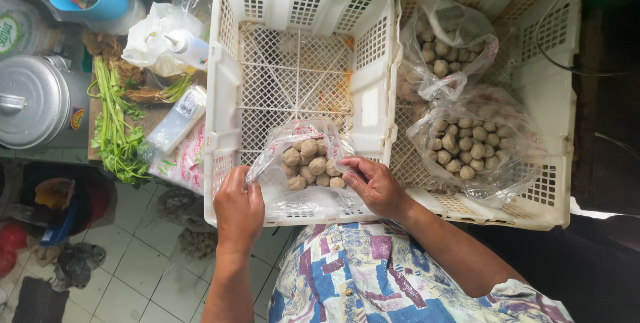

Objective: The person packs round meatballs by hand from a white plastic crate into clear plastic bags, filling one bag at a time and gathering the filled bags in an adjacent crate. They open each bag, transfer the meatballs, and set completed bags aside.

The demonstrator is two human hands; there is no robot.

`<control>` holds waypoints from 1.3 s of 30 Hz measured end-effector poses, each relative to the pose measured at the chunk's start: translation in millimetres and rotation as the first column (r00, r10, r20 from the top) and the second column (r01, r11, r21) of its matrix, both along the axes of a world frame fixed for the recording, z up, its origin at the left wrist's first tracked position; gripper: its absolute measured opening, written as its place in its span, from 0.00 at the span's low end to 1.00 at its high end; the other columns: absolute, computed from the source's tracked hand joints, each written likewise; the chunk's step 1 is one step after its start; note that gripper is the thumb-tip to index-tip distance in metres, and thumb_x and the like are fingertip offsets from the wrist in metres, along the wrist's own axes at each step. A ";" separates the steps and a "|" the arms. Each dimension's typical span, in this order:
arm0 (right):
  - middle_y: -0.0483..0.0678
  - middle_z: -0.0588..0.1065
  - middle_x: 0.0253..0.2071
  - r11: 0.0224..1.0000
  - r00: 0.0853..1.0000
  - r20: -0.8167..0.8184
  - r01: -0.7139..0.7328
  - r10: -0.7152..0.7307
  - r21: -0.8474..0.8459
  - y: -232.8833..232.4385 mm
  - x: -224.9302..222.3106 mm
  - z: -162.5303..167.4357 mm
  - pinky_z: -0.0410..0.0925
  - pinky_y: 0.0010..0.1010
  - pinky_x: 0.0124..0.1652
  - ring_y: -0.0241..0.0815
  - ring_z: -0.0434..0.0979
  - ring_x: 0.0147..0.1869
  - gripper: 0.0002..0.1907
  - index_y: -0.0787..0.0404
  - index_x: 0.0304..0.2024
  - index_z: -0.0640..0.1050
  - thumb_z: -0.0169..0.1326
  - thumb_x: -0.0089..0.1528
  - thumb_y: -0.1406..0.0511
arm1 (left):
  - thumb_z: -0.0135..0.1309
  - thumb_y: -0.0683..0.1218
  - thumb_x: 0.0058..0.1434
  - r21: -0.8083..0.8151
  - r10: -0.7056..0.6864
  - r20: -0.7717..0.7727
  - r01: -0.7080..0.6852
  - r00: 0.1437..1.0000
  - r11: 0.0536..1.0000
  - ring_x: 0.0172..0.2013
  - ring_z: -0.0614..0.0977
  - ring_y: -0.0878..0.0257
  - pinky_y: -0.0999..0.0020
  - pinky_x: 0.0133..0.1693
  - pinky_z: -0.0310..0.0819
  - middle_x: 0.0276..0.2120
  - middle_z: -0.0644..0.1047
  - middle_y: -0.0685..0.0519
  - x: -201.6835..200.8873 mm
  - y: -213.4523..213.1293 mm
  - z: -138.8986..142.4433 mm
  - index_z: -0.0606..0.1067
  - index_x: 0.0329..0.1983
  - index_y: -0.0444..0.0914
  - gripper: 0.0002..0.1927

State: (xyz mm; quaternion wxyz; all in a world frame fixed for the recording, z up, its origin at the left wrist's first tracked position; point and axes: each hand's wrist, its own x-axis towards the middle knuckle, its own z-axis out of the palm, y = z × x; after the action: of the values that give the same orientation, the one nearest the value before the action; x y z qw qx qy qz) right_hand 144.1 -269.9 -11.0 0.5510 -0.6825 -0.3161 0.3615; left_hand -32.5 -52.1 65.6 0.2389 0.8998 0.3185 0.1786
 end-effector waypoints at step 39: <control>0.37 0.70 0.38 0.880 0.881 -0.249 0.447 -0.402 0.161 75.1 -36.0 -28.0 0.60 0.16 0.39 0.25 0.64 0.38 0.09 0.63 0.54 0.74 0.51 0.72 0.66 | 0.48 0.46 0.71 -0.723 -0.124 0.488 0.479 0.864 0.498 0.40 0.78 0.66 0.68 0.43 0.73 0.41 0.81 0.47 -4.6 44.9 -61.9 0.72 0.57 0.29 0.18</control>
State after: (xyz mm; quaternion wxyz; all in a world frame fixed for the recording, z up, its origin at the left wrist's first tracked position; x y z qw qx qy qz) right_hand 108.1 -194.8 -39.0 0.7170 -0.6305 -0.1354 0.2647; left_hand -37.1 -7.2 3.8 0.7151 0.6710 0.1465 0.1300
